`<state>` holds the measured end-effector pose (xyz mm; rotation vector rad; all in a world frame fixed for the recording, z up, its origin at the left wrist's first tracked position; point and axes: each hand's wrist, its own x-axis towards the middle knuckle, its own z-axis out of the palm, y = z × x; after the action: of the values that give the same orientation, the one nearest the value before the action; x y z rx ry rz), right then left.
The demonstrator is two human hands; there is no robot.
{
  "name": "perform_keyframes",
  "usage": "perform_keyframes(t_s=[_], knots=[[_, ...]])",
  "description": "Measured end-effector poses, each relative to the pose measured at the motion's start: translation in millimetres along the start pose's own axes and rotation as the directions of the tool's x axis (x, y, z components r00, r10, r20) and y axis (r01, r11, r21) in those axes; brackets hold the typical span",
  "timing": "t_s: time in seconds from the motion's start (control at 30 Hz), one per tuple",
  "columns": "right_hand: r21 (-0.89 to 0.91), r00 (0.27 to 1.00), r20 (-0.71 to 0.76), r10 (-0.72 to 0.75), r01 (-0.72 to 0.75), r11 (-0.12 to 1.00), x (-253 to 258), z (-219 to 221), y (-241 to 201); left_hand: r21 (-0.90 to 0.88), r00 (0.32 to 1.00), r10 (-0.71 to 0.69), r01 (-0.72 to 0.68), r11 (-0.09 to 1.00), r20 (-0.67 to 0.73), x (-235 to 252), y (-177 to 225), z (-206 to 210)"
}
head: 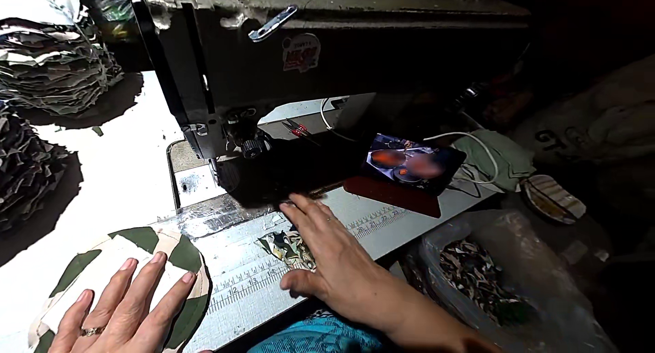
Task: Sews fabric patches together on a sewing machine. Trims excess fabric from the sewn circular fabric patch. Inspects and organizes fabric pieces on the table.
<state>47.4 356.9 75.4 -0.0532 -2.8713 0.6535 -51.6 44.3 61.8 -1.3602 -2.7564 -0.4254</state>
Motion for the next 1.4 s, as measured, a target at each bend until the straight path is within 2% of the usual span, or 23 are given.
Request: perform_keyframes(t_s=[0.2, 0.3, 0.4, 0.47, 0.63, 0.8, 0.9, 1.03, 1.23, 1.4], knots=[[0.007, 0.995, 0.06, -0.078, 0.078, 0.997, 15.3, 15.3, -24.6, 0.027, 1.0, 0.002, -0.002, 1.0, -0.013, -0.3, 2.0, -1.0], [-0.058, 0.989, -0.037, -0.142, 0.139, 0.989, 21.0, 23.1, -26.2, 0.026, 1.0, 0.003, -0.003, 1.0, -0.015, -0.3, 2.5, -1.7], [-0.134, 0.953, -0.19, -0.234, 0.211, 0.968, 21.8, 27.3, -20.5, 0.028, 1.0, 0.005, -0.005, 1.0, -0.014, 0.3, 2.5, -1.4], [-0.143, 0.935, -0.238, -0.264, 0.235, 0.961, 19.6, 26.1, -15.4, 0.025, 1.0, 0.005, -0.005, 1.0, -0.02, 0.1, 2.2, -1.1], [-0.204, 0.936, -0.272, -0.224, 0.172, 0.964, 14.3, 12.2, 5.4, 0.027, 1.0, 0.007, -0.006, 1.0, -0.024, -0.1, 1.3, -0.2], [-0.284, 0.96, -0.28, -0.022, -0.061, 0.957, 2.2, -3.2, 17.5, 0.023, 1.0, -0.003, 0.004, 1.0, -0.025, -0.4, 2.5, 0.0], [-0.351, 0.967, -0.252, 0.029, -0.119, 0.929, -3.5, -5.6, 15.8, 0.032, 1.0, -0.001, 0.002, 0.999, -0.026, -0.4, 2.0, 0.8], [-0.385, 0.978, -0.204, 0.045, -0.122, 0.915, 1.1, -6.7, 13.5, 0.041, 1.0, 0.003, -0.002, 0.999, -0.025, -0.5, 2.1, 0.5], [-0.368, 0.972, -0.207, -0.111, 0.027, 0.929, 16.4, -1.3, 13.6, 0.036, 0.999, 0.008, -0.007, 0.999, -0.033, -0.7, 2.0, 0.4], [-0.324, 0.96, -0.234, -0.151, 0.07, 0.944, 15.3, 1.8, 18.5, 0.041, 0.999, 0.011, -0.009, 0.999, -0.036, -0.8, 0.9, 1.3]])
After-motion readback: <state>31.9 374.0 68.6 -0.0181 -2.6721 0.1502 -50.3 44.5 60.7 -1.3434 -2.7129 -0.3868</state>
